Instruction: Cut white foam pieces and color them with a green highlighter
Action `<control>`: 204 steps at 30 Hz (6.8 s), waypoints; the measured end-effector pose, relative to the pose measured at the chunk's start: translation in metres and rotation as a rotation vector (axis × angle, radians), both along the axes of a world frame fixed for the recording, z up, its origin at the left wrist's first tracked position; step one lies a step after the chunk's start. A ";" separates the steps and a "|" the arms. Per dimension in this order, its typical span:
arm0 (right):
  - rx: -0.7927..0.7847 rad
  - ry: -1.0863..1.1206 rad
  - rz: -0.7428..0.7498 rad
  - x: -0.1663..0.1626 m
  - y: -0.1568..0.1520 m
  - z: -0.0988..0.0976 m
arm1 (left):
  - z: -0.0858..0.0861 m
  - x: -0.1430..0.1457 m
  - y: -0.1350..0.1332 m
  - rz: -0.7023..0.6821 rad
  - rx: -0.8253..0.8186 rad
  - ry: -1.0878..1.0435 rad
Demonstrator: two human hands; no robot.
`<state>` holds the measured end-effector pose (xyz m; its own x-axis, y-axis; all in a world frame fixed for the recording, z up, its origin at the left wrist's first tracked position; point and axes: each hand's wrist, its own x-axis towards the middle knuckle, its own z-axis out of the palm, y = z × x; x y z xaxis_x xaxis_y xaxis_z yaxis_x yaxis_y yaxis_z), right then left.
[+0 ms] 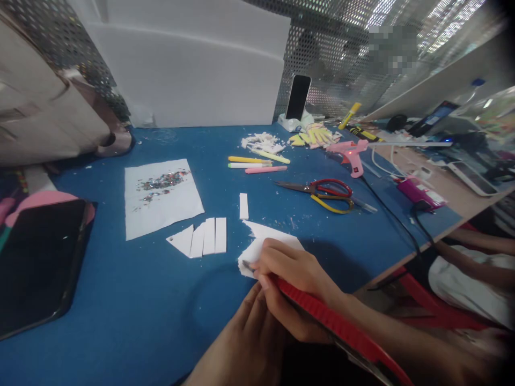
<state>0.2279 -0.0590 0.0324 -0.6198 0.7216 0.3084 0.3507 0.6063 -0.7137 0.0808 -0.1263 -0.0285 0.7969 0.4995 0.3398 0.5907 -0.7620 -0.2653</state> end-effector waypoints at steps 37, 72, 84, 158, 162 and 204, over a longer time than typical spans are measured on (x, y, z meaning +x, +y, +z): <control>0.050 0.506 -0.407 0.030 0.018 0.004 | 0.036 -0.011 0.012 -0.317 0.182 0.107; -0.157 -0.056 0.125 0.036 0.012 0.026 | 0.020 -0.024 0.020 -0.231 0.084 0.159; -0.077 -0.037 0.111 0.034 0.013 0.024 | 0.016 -0.026 0.014 -0.264 0.261 0.546; -0.088 -0.358 -0.267 0.096 0.071 0.013 | 0.043 -0.020 0.027 -0.229 0.139 0.101; -0.057 -0.467 -0.205 0.087 0.086 0.009 | 0.045 -0.020 0.030 -0.266 0.095 0.094; 0.017 -0.148 0.394 0.034 0.029 0.032 | 0.042 -0.019 0.032 -0.305 0.044 -0.022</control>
<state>0.2622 -0.0299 0.0643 -0.8857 0.4164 0.2052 0.1877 0.7255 -0.6621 0.0614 -0.0943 0.0131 0.8999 0.2230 0.3747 0.3426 -0.8932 -0.2912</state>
